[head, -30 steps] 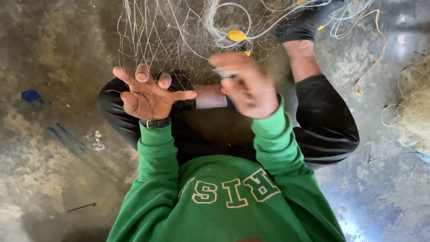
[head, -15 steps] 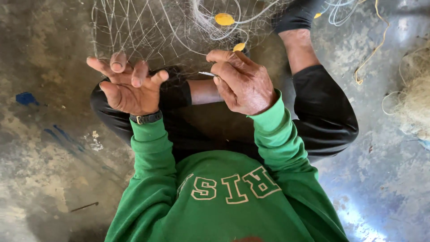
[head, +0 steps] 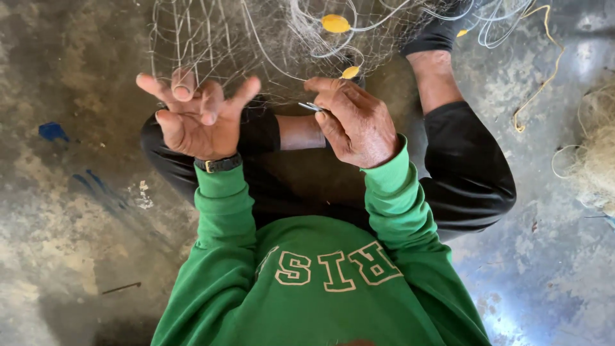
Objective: The person sits on the floor repairing a gill net, pulling sections of mesh onto their lap and using scissors to trim and adjust the netting while threading a yellow netting shuttle through the mesh and repositioning floats along the net.
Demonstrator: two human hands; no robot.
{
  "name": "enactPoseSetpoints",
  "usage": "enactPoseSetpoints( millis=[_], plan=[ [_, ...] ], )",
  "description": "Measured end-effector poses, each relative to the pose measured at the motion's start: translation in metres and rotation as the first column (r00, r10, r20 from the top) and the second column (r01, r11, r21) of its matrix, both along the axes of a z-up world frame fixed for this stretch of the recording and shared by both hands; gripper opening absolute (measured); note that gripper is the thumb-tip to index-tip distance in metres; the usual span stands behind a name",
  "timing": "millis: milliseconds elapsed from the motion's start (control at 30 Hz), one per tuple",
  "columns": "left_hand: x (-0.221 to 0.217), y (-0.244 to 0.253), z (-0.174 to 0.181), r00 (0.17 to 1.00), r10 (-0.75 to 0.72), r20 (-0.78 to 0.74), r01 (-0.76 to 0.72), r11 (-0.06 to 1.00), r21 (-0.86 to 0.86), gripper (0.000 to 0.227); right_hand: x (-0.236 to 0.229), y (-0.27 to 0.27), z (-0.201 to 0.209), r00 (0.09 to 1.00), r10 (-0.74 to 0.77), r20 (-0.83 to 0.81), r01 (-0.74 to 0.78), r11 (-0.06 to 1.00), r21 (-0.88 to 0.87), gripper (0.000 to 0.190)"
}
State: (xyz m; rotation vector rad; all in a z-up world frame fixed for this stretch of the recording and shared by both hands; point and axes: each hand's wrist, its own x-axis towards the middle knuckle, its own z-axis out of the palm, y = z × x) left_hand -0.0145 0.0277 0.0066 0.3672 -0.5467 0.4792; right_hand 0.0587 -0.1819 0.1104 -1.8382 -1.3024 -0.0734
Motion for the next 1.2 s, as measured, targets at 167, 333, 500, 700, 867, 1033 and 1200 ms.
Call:
enactPoseSetpoints(
  millis=[167, 333, 500, 700, 867, 1033, 1200],
  plan=[
    [0.009, -0.009, -0.004, 0.993, -0.115, 0.016, 0.116, 0.987, -0.108, 0.038, -0.003, -0.003, 0.000, 1.000, -0.020, 0.012, 0.020, 1.000, -0.007, 0.012],
    [0.015, -0.010, -0.002, 0.966, -0.247, 0.072, 0.255, 0.957, -0.139, 0.047, -0.006, -0.003, -0.003, 0.998, -0.033, -0.052, 0.033, 0.999, 0.014, 0.011],
    [0.018, 0.003, 0.001, 0.930, -0.350, 0.113, 0.351, 0.936, 0.009, 0.054, -0.004, 0.002, 0.005, 0.997, -0.052, -0.064, 0.059, 0.992, 0.110, 0.012],
    [0.022, 0.013, 0.007, 0.886, -0.399, -0.236, 0.418, 0.908, 0.035, 0.040, -0.007, 0.007, 0.012, 0.996, -0.031, -0.082, 0.045, 0.985, 0.165, 0.013],
    [0.021, 0.020, 0.008, 0.849, -0.237, -0.471, 0.342, 0.927, 0.150, 0.017, -0.011, 0.011, 0.016, 0.996, -0.028, -0.082, 0.040, 0.988, 0.147, 0.013],
    [0.028, 0.018, 0.009, 0.924, -0.377, -0.066, 0.383, 0.908, 0.170, 0.017, -0.010, 0.011, 0.024, 0.988, -0.043, -0.147, 0.069, 0.982, 0.178, 0.010],
    [0.029, 0.011, 0.010, 0.950, -0.307, 0.058, 0.286, 0.930, 0.232, 0.017, -0.010, 0.015, 0.022, 0.979, -0.049, -0.197, 0.085, 0.980, 0.182, 0.012]
  ],
)
